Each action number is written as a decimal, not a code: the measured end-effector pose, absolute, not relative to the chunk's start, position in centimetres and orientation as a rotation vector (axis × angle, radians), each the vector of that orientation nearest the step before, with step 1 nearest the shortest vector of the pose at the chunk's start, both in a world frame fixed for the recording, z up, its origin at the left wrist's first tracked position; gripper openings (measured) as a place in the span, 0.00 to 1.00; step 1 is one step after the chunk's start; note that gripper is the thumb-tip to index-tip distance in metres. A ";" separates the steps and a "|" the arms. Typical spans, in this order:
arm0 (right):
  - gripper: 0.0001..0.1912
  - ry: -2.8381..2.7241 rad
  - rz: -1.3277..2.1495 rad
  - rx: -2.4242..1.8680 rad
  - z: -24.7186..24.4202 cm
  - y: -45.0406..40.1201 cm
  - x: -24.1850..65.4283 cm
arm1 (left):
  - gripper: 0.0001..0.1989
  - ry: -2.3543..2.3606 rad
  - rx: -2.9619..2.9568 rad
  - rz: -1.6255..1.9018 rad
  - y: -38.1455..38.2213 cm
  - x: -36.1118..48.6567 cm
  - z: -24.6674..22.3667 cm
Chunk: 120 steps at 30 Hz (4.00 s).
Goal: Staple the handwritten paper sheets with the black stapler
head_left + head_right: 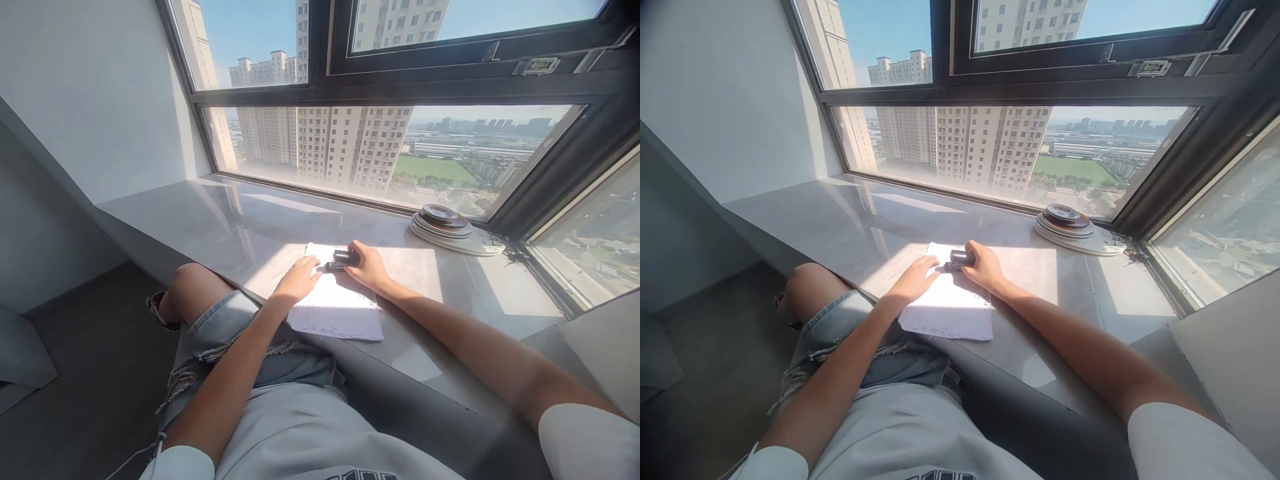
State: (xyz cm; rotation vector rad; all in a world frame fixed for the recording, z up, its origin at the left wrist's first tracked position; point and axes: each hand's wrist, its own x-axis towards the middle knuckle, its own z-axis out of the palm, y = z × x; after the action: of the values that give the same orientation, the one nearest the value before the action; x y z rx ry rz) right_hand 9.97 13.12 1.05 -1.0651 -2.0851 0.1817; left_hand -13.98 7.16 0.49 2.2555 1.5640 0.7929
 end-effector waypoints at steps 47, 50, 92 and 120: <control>0.19 -2.138 0.258 -1.200 3.0 5.8 18.2 | 0.16 1.090 2.612 0.568 0.9 -6.2 1.4; 0.20 -2.121 0.253 -1.214 3.0 5.7 18.0 | 0.16 1.117 2.612 0.541 1.0 -6.2 1.1; 0.20 -2.162 0.109 -1.228 2.8 4.7 17.0 | 0.14 1.108 2.675 0.492 0.3 -6.2 2.4; 0.11 -2.620 -0.390 -0.800 3.4 4.4 17.9 | 0.16 1.185 2.761 0.454 0.2 -8.2 1.8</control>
State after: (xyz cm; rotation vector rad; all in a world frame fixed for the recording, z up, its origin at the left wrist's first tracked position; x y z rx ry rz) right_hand 17.94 4.37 3.38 -0.7998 -2.6201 -0.3900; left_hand -8.21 0.17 1.81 2.7606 1.1847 0.4539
